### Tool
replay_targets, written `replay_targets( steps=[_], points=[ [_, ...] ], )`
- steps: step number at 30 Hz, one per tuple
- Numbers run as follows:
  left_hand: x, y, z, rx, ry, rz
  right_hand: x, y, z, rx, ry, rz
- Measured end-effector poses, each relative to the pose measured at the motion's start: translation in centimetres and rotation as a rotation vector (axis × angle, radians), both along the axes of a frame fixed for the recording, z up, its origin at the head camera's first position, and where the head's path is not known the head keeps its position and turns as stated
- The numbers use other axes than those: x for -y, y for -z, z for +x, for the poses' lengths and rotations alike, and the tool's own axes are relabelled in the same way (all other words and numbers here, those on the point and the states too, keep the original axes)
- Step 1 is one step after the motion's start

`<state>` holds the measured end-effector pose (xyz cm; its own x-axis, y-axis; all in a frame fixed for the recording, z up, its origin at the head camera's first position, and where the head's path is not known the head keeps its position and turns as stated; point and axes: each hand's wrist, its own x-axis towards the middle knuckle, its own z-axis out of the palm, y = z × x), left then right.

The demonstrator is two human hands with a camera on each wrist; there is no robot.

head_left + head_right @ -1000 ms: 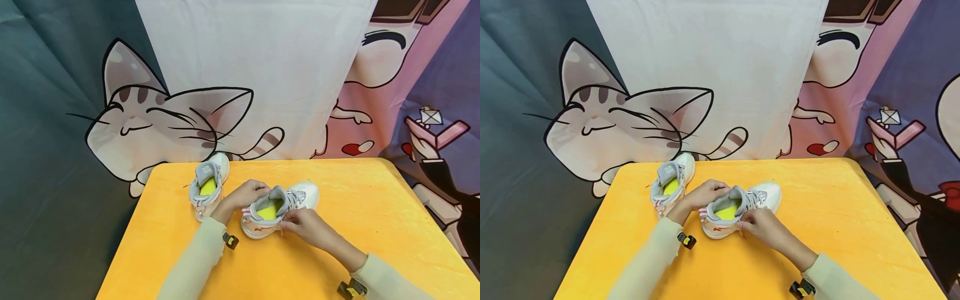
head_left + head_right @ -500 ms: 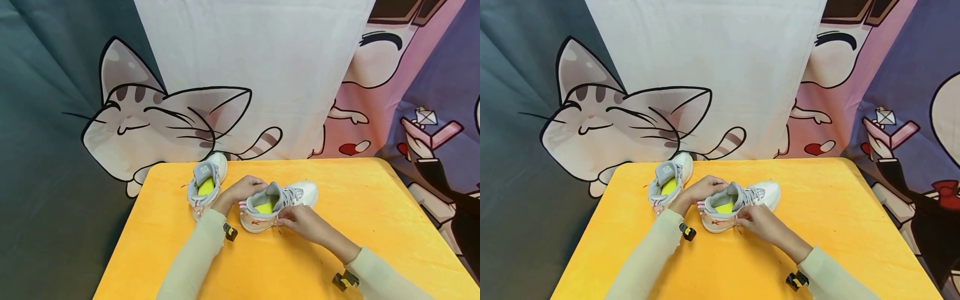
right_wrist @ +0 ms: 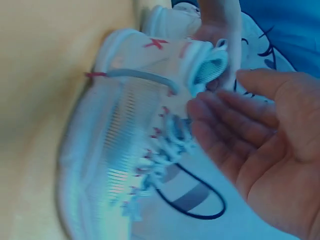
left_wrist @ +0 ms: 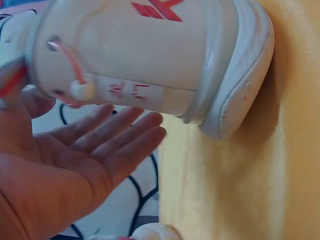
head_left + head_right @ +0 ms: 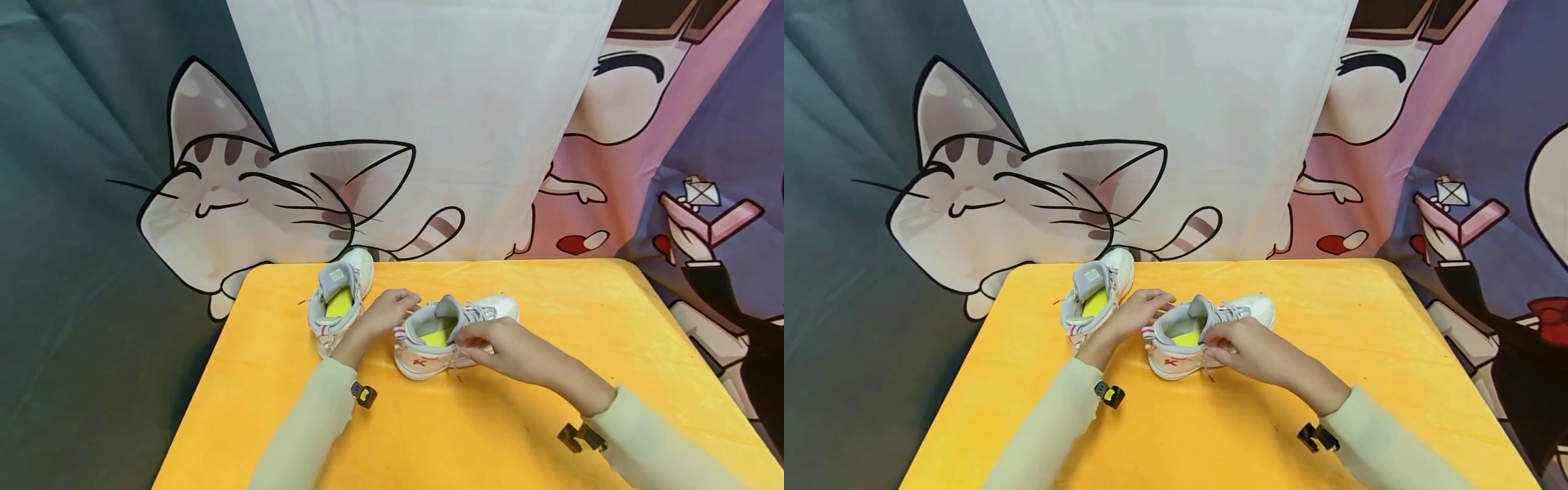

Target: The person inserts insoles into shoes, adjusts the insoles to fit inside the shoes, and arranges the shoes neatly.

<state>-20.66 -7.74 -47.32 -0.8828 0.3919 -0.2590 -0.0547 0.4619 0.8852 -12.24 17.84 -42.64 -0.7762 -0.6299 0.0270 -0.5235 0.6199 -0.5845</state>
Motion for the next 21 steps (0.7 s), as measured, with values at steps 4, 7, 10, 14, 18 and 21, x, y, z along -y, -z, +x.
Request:
replay_targets(
  steps=[4, 7, 10, 14, 18, 21],
  points=[
    [0.7, -1.1, 1.3, -0.024, 0.003, -0.046, 1.2, -2.0, -0.9, -0.094, -0.085, 0.022],
    [1.2, -1.4, 2.2, -0.037, 0.040, -0.053, 2.7, -2.8, -2.1, -0.086, -0.157, 0.049],
    [1.4, -1.5, 2.9, -0.013, 0.061, -0.009, 4.2, -2.9, -3.4, -0.042, -0.225, 0.139],
    [1.5, -1.4, 3.3, 0.010, 0.069, 0.041, 5.7, -2.8, -4.8, 0.024, -0.319, 0.350],
    [1.5, -1.4, 3.3, 0.014, 0.063, 0.039, 6.2, -3.1, -5.7, 0.095, -0.384, 0.549],
    [1.5, -1.7, 3.3, 0.017, 0.061, 0.033, 6.2, -3.8, -6.1, 0.160, -0.415, 0.654]
  ],
)
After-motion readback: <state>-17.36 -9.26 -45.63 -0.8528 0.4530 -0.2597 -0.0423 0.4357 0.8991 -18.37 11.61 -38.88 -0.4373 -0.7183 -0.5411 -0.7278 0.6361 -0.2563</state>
